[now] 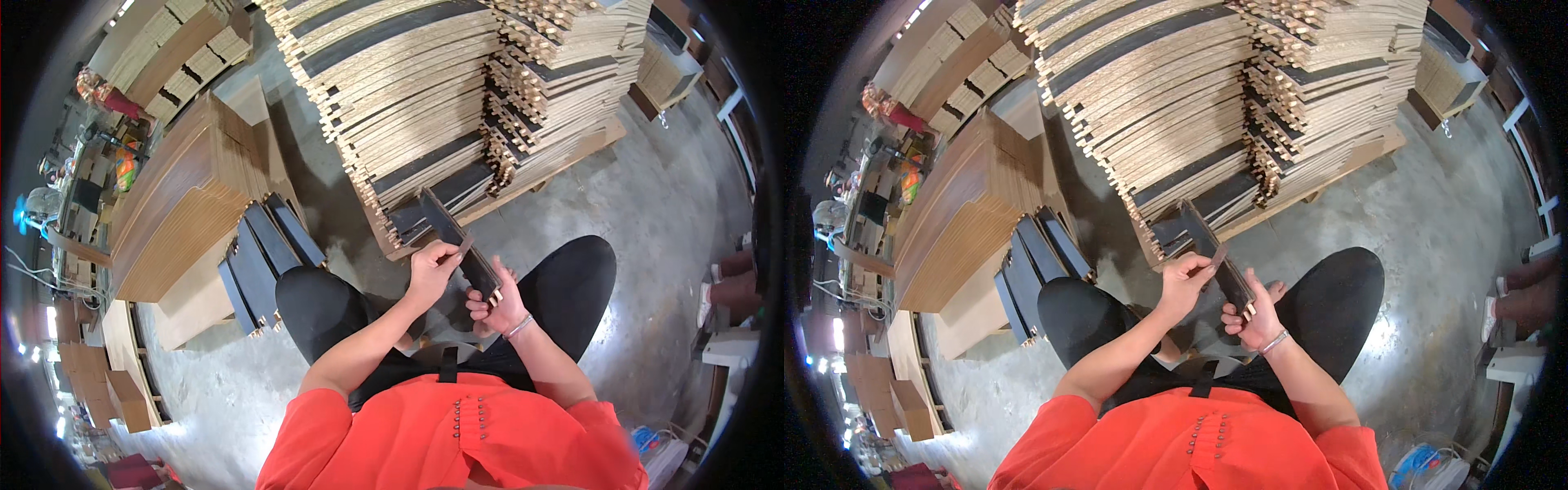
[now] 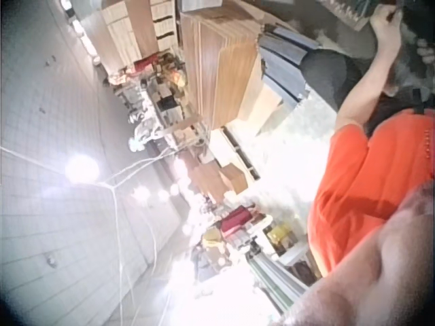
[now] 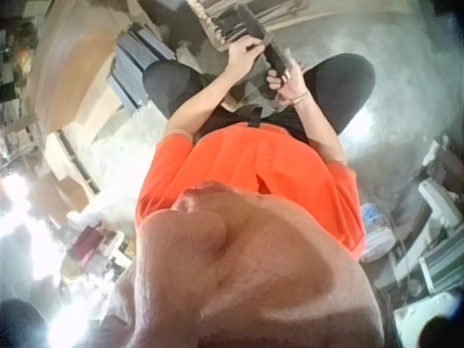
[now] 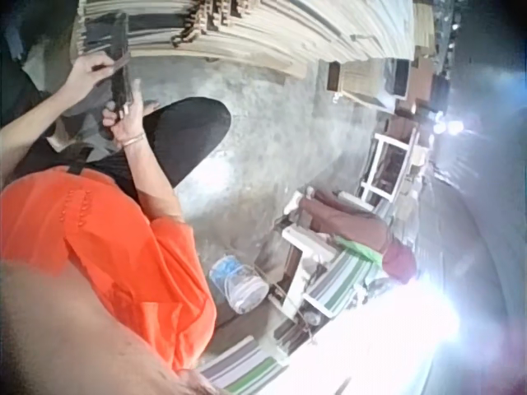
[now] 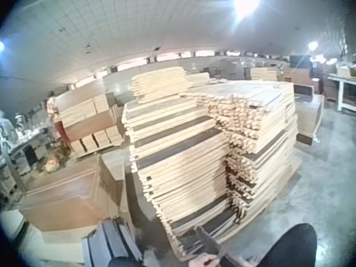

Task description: The recorder is attaching small wooden or plastic pieces to long black furniture rails using a hand-held blade for trimming or alignment.

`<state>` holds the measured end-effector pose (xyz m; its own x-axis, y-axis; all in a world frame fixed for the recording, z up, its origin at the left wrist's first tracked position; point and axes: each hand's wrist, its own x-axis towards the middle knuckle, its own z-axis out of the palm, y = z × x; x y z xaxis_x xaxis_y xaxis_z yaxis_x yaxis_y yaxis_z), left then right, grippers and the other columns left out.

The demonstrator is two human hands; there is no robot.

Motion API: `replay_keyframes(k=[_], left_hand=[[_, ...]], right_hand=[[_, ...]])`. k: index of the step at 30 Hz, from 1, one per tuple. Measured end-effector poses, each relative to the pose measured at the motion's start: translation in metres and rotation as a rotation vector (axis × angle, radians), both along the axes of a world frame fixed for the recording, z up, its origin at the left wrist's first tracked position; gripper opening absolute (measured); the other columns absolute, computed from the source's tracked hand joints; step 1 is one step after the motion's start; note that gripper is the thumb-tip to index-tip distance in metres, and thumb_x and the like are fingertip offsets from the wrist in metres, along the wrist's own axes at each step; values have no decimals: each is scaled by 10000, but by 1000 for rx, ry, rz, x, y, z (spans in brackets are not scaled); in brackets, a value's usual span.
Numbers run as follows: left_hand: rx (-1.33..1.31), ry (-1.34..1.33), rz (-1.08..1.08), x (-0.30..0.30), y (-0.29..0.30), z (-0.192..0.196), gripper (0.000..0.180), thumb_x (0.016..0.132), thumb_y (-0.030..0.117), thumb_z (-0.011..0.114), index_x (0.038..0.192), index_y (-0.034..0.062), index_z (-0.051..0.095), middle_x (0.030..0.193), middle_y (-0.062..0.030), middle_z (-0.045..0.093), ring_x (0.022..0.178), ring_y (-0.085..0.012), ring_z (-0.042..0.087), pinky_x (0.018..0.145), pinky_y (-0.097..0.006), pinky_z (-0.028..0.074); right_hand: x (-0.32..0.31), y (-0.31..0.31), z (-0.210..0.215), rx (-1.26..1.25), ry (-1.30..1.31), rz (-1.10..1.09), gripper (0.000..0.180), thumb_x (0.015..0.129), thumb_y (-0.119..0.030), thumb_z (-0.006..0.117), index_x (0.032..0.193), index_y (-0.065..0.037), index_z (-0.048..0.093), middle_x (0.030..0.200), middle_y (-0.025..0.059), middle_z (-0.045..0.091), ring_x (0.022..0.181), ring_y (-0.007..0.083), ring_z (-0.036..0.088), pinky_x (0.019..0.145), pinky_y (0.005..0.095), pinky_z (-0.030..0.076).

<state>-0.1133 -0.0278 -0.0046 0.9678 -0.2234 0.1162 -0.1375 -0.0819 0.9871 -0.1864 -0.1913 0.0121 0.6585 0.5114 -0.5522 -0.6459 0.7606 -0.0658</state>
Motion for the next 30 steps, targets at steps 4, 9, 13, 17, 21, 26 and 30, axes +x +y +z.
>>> replay_keyframes(k=[4, 9, 13, 17, 21, 26, 30], left_hand=[[-31, 53, 15, 2, 5, -16, 28, 834, -12, 666, 863, -13, 667, 726, -8, 569, 631, -74, 522, 559, -231, 416], [308, -276, 18, -1, 1, 17, 100, 744, -3, 696, 828, -9, 642, 721, -90, 559, 628, -232, 562, 578, -311, 449], [508, -717, -300, -21, -12, 30, 39, 733, 69, 634, 758, 70, 604, 721, -87, 520, 707, -290, 561, 601, -407, 463], [746, -725, -51, 56, -1, -13, 65, 757, 74, 597, 693, 65, 596, 726, -123, 544, 704, -323, 562, 635, -439, 458], [896, -550, -5, 86, 3, -23, 31, 768, 77, 620, 745, 56, 624, 740, -128, 553, 738, -328, 581, 623, -436, 474], [595, -796, -387, 2, -14, 20, 41, 764, 82, 609, 760, 50, 584, 728, -131, 511, 712, -316, 543, 621, -415, 442], [918, -738, -59, 99, -1, -36, 58, 767, 70, 575, 746, 66, 629, 772, -113, 596, 719, -327, 595, 607, -446, 481]], right_hand=[[0, 7, -8, -364, -75, 98, 401, 956, -440, 414, 1067, -86, 566, 868, 142, 655, 664, 246, 624, 534, 390, 532], [4, 8, -7, -388, -42, -65, 379, 967, -378, 362, 1000, -59, 562, 856, 137, 643, 679, 277, 633, 523, 426, 518], [10, 13, -9, -536, 221, -103, 378, 981, -399, 353, 864, -103, 556, 772, 105, 610, 610, 239, 578, 480, 390, 450], [8, 14, -5, -394, 62, -56, 418, 1009, -404, 303, 1060, -55, 528, 852, 142, 629, 629, 252, 572, 514, 380, 469], [7, 8, -8, -404, 43, -68, 421, 1014, -387, 292, 1035, -47, 539, 833, 157, 633, 607, 266, 590, 505, 381, 469], [5, 7, -14, -439, 83, -76, 433, 1008, -394, 295, 1022, -41, 546, 814, 161, 634, 606, 259, 587, 507, 378, 468], [6, 6, -13, -405, 70, -54, 442, 1007, -391, 276, 1034, -38, 541, 835, 174, 638, 594, 250, 578, 514, 369, 459]])
